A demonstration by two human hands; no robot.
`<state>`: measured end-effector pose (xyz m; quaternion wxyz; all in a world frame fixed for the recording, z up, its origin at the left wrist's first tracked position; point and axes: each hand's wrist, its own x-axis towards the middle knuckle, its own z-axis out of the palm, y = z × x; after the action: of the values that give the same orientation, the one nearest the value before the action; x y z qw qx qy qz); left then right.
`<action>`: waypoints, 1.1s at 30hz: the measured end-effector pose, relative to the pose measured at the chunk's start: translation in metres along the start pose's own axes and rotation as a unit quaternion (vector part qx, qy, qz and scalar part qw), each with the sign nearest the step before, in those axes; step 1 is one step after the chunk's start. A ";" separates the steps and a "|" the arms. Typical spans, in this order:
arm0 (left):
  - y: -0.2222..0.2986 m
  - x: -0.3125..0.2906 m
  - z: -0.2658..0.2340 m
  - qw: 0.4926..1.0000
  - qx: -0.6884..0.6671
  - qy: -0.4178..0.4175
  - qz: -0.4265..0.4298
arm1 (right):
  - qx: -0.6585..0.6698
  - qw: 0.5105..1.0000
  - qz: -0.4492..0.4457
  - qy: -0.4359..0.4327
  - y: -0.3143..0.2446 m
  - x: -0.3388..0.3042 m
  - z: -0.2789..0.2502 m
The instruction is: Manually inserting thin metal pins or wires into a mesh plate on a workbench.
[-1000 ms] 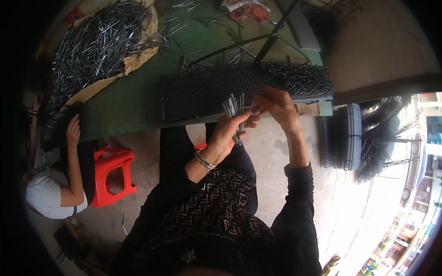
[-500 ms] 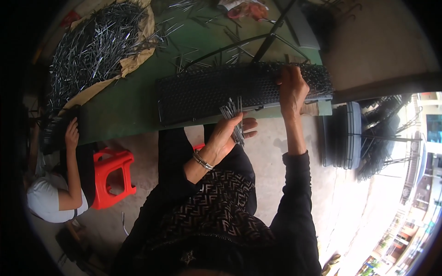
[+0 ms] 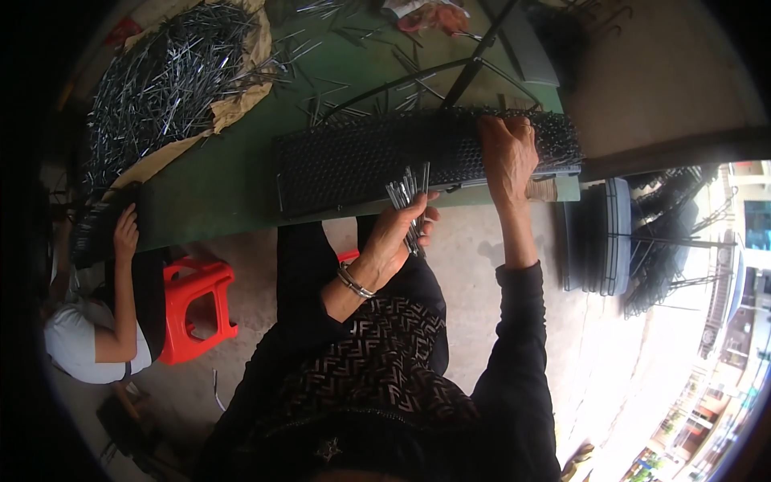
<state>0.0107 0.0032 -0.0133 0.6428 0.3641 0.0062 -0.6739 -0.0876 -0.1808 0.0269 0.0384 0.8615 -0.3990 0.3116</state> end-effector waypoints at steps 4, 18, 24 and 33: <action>0.005 -0.005 0.005 1.000 0.007 -0.005 0.008 | -0.051 0.997 -0.009 -0.057 -0.003 -0.003 -0.005; 0.004 -0.007 0.014 0.996 0.092 0.008 0.016 | 0.475 0.776 0.192 -0.367 -0.019 -0.027 -0.039; 0.014 -0.007 0.016 0.997 0.063 0.027 -0.045 | 0.293 0.932 0.210 -0.037 -0.004 -0.015 -0.048; -0.015 0.011 -0.001 0.999 -0.048 -0.019 0.000 | 0.251 0.947 0.202 -0.001 0.010 -0.004 -0.017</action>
<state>-0.0003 -0.0033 -0.0265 0.6592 0.3204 0.0263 -0.6798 -0.1054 -0.1797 0.0363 -0.2431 0.7452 -0.4734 0.4019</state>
